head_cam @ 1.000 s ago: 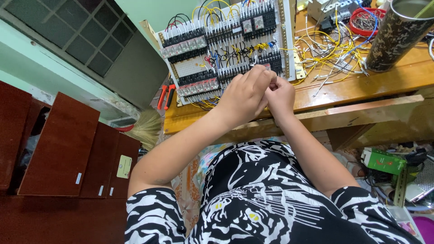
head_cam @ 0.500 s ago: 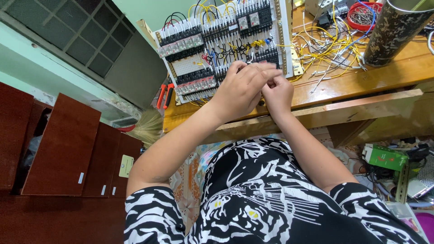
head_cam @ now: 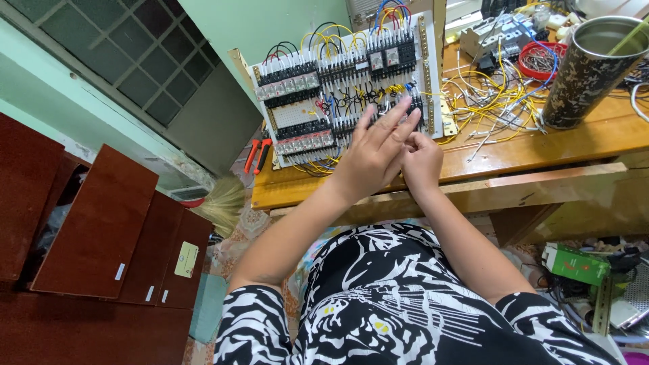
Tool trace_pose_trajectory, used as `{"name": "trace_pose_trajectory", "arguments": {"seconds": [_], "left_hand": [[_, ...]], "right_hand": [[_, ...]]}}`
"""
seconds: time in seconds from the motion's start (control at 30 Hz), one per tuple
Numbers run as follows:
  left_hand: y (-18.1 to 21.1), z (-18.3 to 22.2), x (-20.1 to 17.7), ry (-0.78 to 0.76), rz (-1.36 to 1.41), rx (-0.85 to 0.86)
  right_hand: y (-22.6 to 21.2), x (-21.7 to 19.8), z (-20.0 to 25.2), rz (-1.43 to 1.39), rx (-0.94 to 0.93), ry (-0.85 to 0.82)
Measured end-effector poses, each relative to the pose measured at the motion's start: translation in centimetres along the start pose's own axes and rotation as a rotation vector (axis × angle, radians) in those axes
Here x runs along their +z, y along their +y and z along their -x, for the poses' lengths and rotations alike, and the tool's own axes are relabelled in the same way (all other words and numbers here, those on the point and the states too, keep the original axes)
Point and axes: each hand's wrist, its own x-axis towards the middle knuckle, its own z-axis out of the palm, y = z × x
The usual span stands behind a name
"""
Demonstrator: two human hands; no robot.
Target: Wiring a circuit breaker panel by connecting wires to terminals and tightening them with a screwdriver.
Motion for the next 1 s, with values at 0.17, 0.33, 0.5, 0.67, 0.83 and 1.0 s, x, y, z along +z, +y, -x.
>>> {"name": "trace_pose_trajectory", "arguments": {"seconds": [0.17,0.33,0.5,0.67,0.83,1.0], "left_hand": [[-0.4,0.5,1.0,0.255,-0.137,-0.055],[1.8,0.8,1.0,0.247,-0.036,-0.134],[3.6,0.5,0.1,0.203,-0.005,-0.198],[2.4,2.9,3.1,0.362,-0.208,-0.155],[4.7,2.3,2.4,0.360,-0.137,-0.168],[5.2,2.0,2.0,0.324,-0.125,-0.142]], "right_hand": [[1.2,0.1,0.1,-0.028,0.015,-0.019],[-0.2,0.0,0.1,-0.009,0.007,-0.007],[2.3,0.3,0.2,-0.111,-0.031,-0.018],[1.2,-0.4,0.1,-0.131,-0.096,-0.038],[2.3,-0.1,0.0,-0.086,-0.156,-0.048],[3.0,0.6,0.5,-0.075,-0.200,-0.053]]}}
